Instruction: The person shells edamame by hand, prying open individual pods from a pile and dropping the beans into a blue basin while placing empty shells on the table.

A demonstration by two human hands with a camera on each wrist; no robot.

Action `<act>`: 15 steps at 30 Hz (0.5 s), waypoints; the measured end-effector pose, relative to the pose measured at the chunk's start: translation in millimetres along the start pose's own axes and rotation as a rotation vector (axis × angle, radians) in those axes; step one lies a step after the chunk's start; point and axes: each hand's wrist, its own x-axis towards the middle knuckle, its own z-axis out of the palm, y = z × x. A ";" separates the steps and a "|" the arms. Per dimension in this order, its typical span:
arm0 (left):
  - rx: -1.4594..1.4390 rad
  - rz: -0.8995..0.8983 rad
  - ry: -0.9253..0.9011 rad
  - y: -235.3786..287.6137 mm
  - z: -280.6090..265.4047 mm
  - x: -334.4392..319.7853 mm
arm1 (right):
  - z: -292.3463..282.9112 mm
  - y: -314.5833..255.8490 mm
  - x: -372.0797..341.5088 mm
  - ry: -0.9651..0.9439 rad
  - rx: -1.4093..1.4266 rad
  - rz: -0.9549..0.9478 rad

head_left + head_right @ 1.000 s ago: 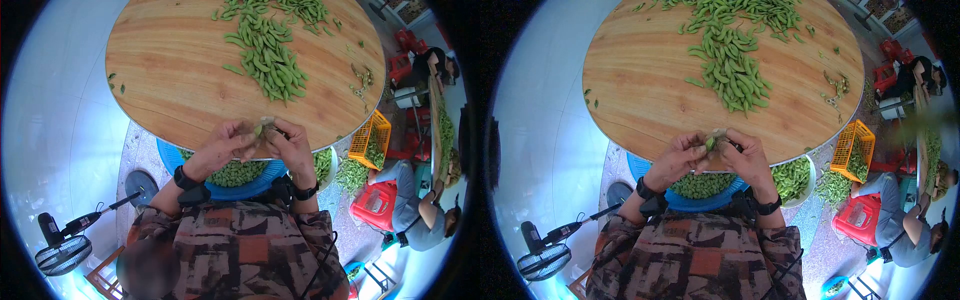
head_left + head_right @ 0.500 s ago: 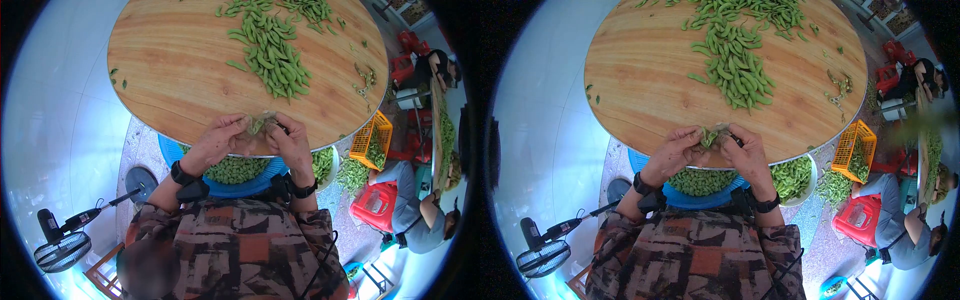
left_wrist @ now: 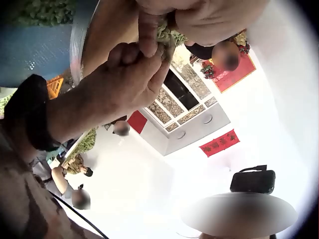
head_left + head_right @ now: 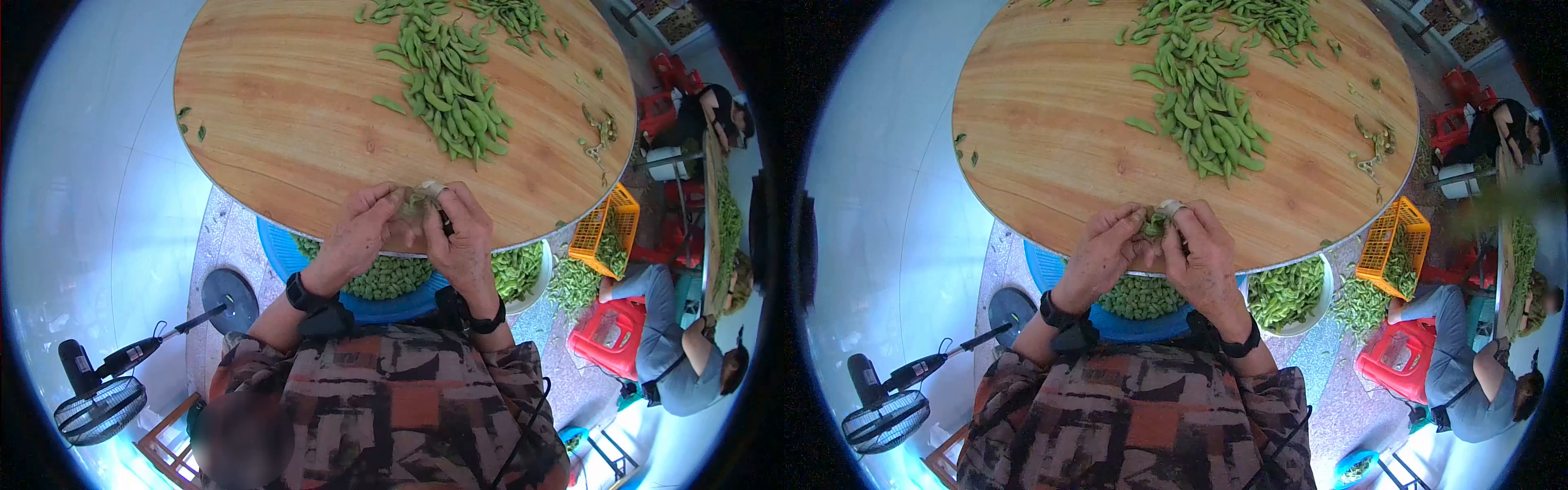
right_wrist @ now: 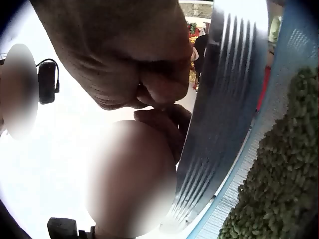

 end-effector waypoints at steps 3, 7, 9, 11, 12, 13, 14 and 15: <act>0.267 0.006 0.006 6.2 3.6 -6.7 | 1.8 11.8 -0.9 0.009 0.048 0.026; 0.583 -0.001 -0.026 15.9 4.7 -11.3 | -5.0 21.7 -0.6 -0.122 0.434 0.405; 0.523 -0.013 -0.021 10.0 -1.9 -8.7 | -7.3 19.1 1.4 -0.133 0.582 0.493; 0.461 -0.028 -0.017 6.0 -4.4 -8.4 | -8.5 20.3 1.6 -0.143 0.729 0.584; 0.431 -0.008 -0.032 7.9 1.1 -8.5 | -8.7 23.5 1.8 -0.136 0.801 0.598; 0.401 0.012 -0.049 9.7 5.2 -8.4 | -9.3 25.3 2.2 -0.128 0.872 0.611; 0.400 0.013 -0.051 11.2 6.6 -8.8 | -10.1 25.3 2.9 -0.127 0.871 0.610; 0.388 -0.015 -0.056 12.9 7.1 -9.8 | -10.6 24.9 3.6 -0.119 0.950 0.638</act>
